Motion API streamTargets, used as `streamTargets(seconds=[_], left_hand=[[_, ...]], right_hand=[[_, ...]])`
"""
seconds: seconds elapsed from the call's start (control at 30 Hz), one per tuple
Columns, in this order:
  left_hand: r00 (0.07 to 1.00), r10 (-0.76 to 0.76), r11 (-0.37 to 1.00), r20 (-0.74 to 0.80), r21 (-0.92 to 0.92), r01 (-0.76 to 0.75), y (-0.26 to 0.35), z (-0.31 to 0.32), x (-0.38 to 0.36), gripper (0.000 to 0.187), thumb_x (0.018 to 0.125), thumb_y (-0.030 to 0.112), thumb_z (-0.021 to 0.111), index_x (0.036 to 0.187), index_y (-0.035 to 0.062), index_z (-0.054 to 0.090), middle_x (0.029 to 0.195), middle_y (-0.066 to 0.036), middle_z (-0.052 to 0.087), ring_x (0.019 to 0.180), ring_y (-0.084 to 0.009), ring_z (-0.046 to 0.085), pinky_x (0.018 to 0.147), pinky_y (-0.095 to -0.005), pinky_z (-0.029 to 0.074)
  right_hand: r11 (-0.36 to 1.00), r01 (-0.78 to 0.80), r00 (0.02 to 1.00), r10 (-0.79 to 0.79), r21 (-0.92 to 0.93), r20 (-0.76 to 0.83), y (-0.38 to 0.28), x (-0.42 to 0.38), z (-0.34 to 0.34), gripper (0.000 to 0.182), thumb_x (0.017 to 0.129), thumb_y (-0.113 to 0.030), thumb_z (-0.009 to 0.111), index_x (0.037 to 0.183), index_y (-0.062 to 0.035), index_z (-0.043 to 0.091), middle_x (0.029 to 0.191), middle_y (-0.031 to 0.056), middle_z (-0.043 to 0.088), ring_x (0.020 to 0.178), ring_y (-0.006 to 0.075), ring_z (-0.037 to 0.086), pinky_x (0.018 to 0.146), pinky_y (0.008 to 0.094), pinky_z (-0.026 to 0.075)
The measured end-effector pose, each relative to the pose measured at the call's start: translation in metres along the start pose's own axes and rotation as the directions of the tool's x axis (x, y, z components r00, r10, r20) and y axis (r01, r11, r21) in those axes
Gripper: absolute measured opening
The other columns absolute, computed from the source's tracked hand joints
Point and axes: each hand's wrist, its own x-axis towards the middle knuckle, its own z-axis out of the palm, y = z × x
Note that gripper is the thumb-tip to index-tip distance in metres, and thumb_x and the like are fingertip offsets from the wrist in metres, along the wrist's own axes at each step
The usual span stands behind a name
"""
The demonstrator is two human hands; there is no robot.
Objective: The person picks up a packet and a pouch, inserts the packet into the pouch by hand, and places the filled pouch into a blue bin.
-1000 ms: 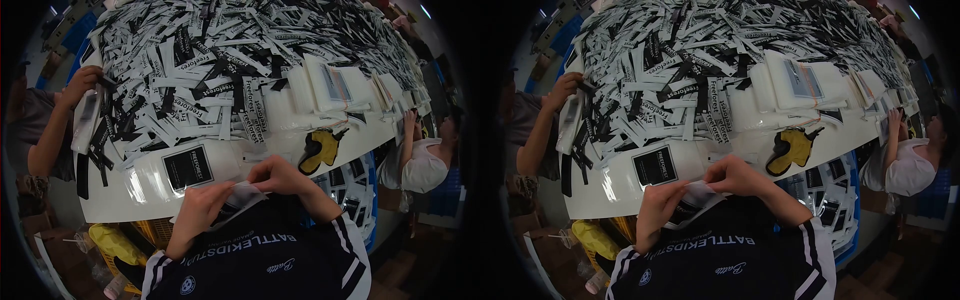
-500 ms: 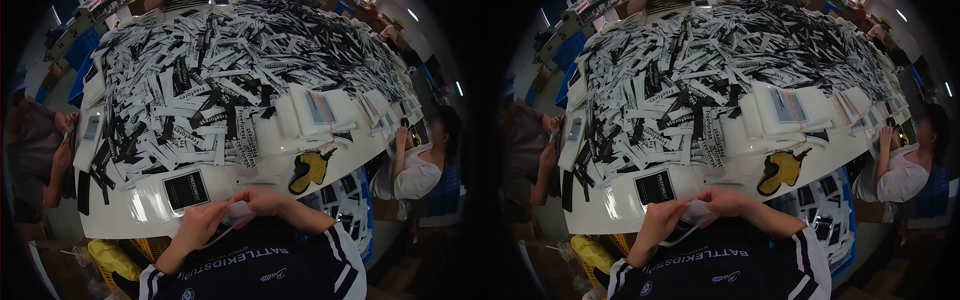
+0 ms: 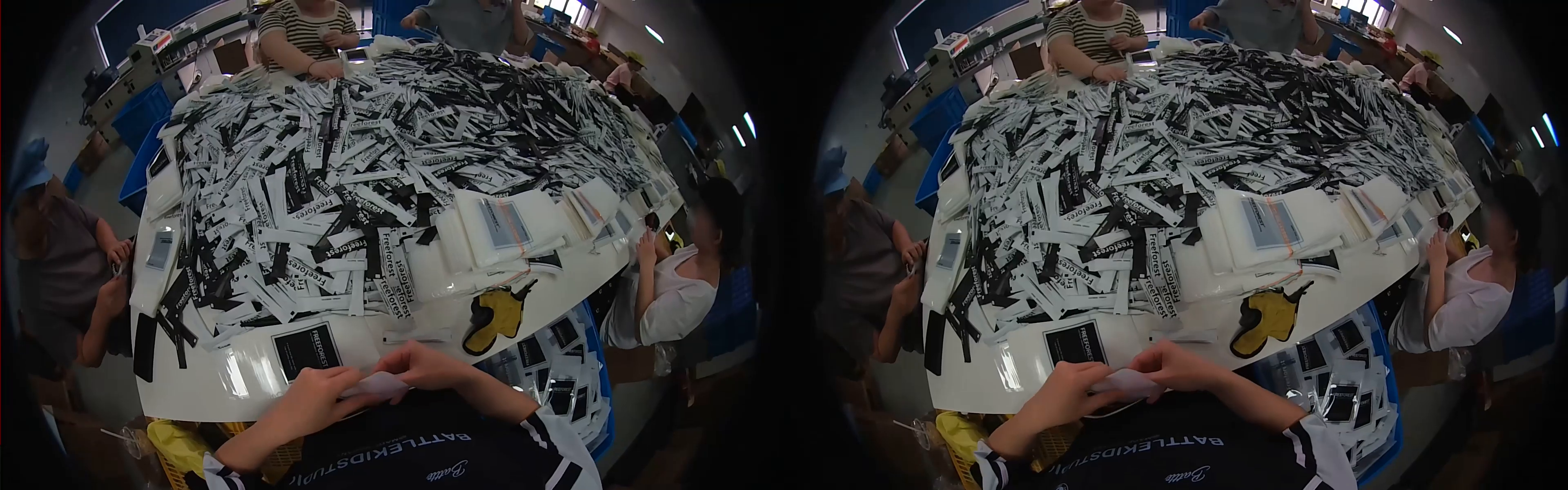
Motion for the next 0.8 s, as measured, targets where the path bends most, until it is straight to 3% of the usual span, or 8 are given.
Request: streamTargets(seconds=[0.1, 0.17, 0.27, 0.3, 0.5, 0.6, 0.73, 0.8], left_hand=[[0.999, -0.042, 0.999, -0.006, 0.004, 0.042, -0.013, 0.003, -0.011, 0.018, 0.078, 0.018, 0.068, 0.083, 0.0021, 0.061, 0.069, -0.012, 0.059, 0.056, -0.0269, 0.06, 0.049, -0.0313, 0.046], [0.975, -0.214, 0.974, -0.059, -0.089, 0.208, -0.018, 0.003, -0.014, 0.016, 0.078, 0.016, 0.066, 0.083, 0.0014, 0.062, 0.07, -0.013, 0.06, 0.056, -0.0274, 0.059, 0.048, -0.0305, 0.046], [0.988, -0.123, 0.978, -0.089, -0.179, 0.106, -0.014, 0.012, -0.013, 0.013, 0.079, 0.013, 0.064, 0.084, 0.0012, 0.063, 0.07, -0.013, 0.06, 0.054, -0.0277, 0.059, 0.047, -0.03, 0.045], [0.989, -0.118, 0.979, -0.087, -0.178, 0.101, -0.015, 0.012, -0.013, 0.013, 0.079, 0.013, 0.064, 0.084, 0.0012, 0.063, 0.07, -0.013, 0.06, 0.054, -0.0277, 0.059, 0.047, -0.03, 0.045], [0.998, -0.042, 0.999, -0.04, -0.03, 0.041, -0.014, 0.01, 0.002, 0.01, 0.08, 0.011, 0.062, 0.085, 0.0016, 0.062, 0.071, -0.013, 0.06, 0.058, -0.0291, 0.06, 0.049, -0.0313, 0.047], [0.997, -0.001, 0.995, -0.075, -0.103, -0.006, -0.029, 0.024, 0.009, 0.009, 0.082, 0.011, 0.06, 0.082, 0.002, 0.062, 0.067, -0.014, 0.056, 0.056, -0.0273, 0.056, 0.049, -0.0311, 0.044], [0.967, 0.158, 0.985, -0.198, 0.1, -0.14, -0.038, 0.055, 0.006, 0.008, 0.083, 0.009, 0.057, 0.084, 0.0022, 0.061, 0.074, -0.014, 0.06, 0.062, -0.0282, 0.06, 0.053, -0.035, 0.047], [0.956, 0.19, 0.982, -0.223, 0.032, -0.188, -0.045, 0.073, 0.007, 0.012, 0.079, 0.012, 0.063, 0.087, 0.0029, 0.062, 0.077, -0.011, 0.062, 0.062, -0.0272, 0.06, 0.054, -0.0344, 0.049]], right_hand=[[0.996, 0.066, 0.988, -0.057, 0.059, -0.141, -0.003, -0.007, 0.008, 0.026, 0.08, -0.011, 0.065, 0.102, 0.0015, 0.061, 0.087, 0.0053, 0.063, 0.075, 0.0101, 0.06, 0.066, 0.0227, 0.051], [0.9, 0.356, 0.856, -0.423, -0.254, -0.299, 0.005, -0.006, 0.011, 0.022, 0.081, -0.011, 0.064, 0.099, 0.0019, 0.062, 0.082, 0.0055, 0.063, 0.069, 0.0089, 0.057, 0.063, 0.0219, 0.047], [0.777, 0.393, 0.835, -0.525, -0.492, -0.163, 0.016, 0.0, 0.019, 0.015, 0.083, -0.015, 0.062, 0.088, -0.0007, 0.064, 0.07, 0.0055, 0.058, 0.06, 0.0093, 0.051, 0.054, 0.024, 0.039], [0.769, 0.472, 0.778, -0.593, -0.432, -0.206, 0.013, 0.004, 0.028, 0.013, 0.083, -0.013, 0.063, 0.081, 0.0003, 0.064, 0.064, 0.0056, 0.054, 0.055, 0.0111, 0.046, 0.051, 0.0258, 0.036], [0.773, 0.498, 0.736, -0.616, -0.392, -0.281, 0.033, 0.009, 0.017, 0.01, 0.083, -0.01, 0.062, 0.085, -0.0009, 0.066, 0.065, 0.0064, 0.057, 0.057, 0.0119, 0.05, 0.052, 0.0257, 0.039], [0.713, 0.469, 0.709, -0.655, -0.521, -0.259, 0.026, 0.002, 0.009, 0.012, 0.082, -0.009, 0.063, 0.091, -0.0021, 0.067, 0.071, 0.0071, 0.061, 0.062, 0.0108, 0.055, 0.055, 0.0252, 0.043], [0.697, 0.466, 0.716, -0.659, -0.545, -0.23, 0.012, -0.014, -0.008, 0.017, 0.079, -0.007, 0.065, 0.096, -0.0049, 0.067, 0.078, 0.0088, 0.065, 0.066, 0.0146, 0.06, 0.06, 0.0255, 0.046], [0.684, 0.269, 0.848, -0.502, -0.678, -0.171, -0.001, -0.042, -0.013, 0.022, 0.076, -0.007, 0.067, 0.098, -0.0085, 0.068, 0.082, 0.011, 0.066, 0.07, 0.0201, 0.063, 0.063, 0.0275, 0.048]])
